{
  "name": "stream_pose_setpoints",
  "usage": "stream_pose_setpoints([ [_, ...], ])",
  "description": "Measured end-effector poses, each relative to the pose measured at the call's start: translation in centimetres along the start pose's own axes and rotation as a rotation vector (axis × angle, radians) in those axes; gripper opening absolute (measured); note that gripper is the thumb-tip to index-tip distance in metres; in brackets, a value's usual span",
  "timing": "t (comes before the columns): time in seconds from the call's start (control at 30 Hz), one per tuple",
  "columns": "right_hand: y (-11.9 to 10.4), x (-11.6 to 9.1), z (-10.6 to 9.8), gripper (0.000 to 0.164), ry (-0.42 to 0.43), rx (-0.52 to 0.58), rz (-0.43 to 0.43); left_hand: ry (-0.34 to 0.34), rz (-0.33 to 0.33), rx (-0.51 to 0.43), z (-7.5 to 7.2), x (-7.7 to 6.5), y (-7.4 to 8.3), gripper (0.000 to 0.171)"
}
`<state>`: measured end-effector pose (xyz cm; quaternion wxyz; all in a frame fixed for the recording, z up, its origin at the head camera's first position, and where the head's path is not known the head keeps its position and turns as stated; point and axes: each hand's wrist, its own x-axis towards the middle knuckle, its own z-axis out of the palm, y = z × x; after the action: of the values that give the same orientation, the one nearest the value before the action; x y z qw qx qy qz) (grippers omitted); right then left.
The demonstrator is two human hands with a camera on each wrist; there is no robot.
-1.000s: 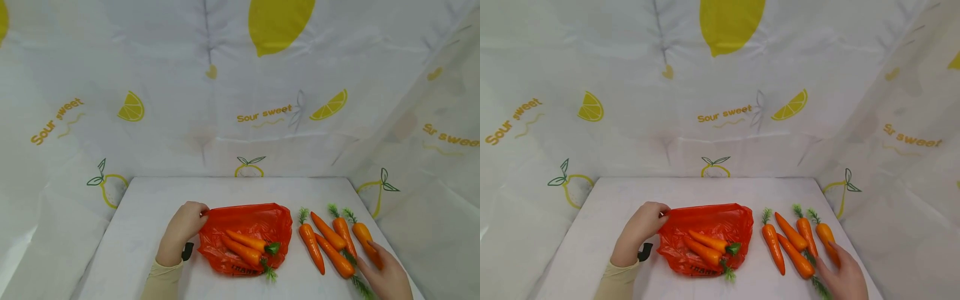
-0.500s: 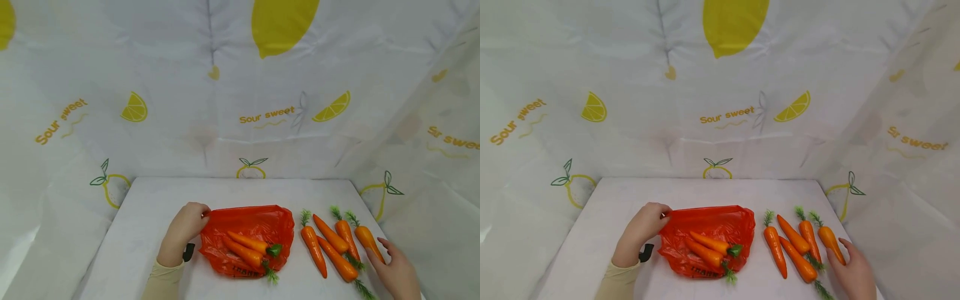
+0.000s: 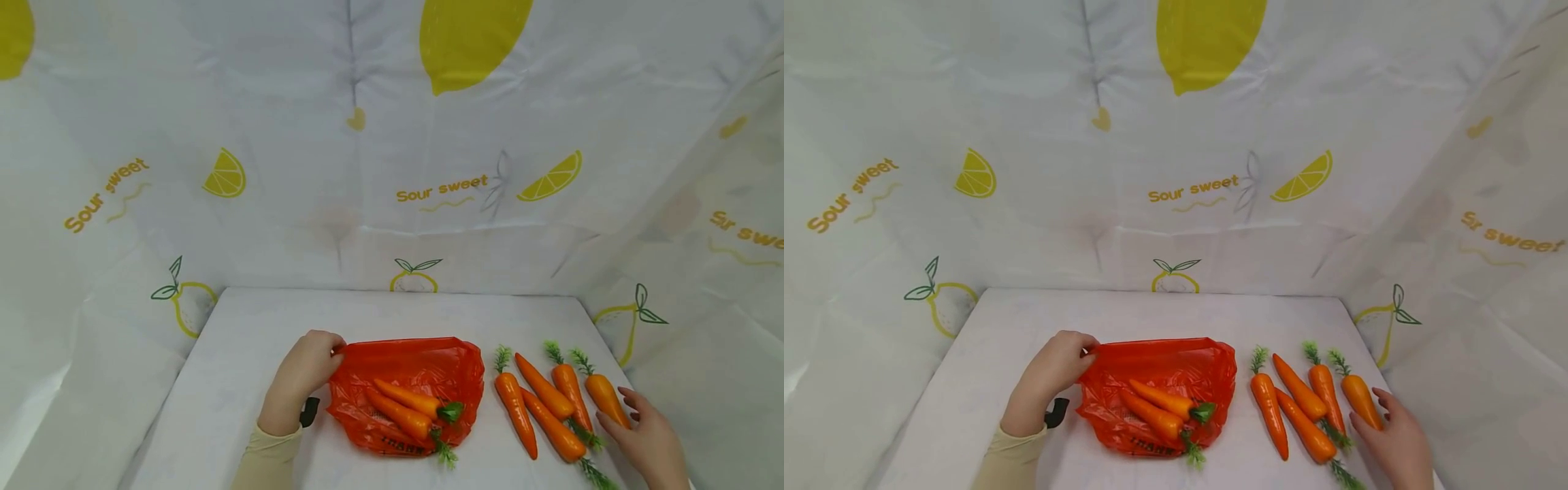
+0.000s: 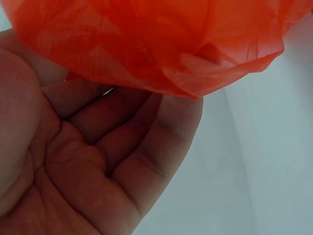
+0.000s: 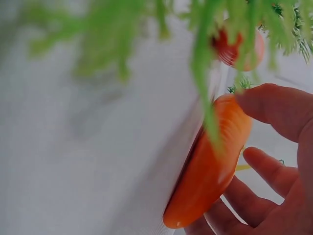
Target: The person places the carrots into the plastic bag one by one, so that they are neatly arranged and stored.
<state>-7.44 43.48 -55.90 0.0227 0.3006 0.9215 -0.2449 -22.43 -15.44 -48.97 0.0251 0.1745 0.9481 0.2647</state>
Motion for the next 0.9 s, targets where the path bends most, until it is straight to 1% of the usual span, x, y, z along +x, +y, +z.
stream_pose_setpoints([
  [0.2,0.37,0.27,0.18,0.098,0.005,0.007,-0.004,0.006,0.011,0.007,0.07,0.08,-0.12,0.015],
  [0.37,0.69,0.37,0.09,0.098,-0.025,-0.006,-0.023,0.004,0.008,0.000,0.08,0.05,-0.17,0.014],
  [0.57,0.80,0.40,0.00,0.092,-0.059,0.003,-0.008,0.007,0.012,0.002,0.14,0.02,-0.22,0.014],
  [0.9,0.91,0.14,0.03,0.089,-0.051,0.026,-0.019,0.016,0.027,0.005,-0.04,-0.08,-0.11,0.013],
])
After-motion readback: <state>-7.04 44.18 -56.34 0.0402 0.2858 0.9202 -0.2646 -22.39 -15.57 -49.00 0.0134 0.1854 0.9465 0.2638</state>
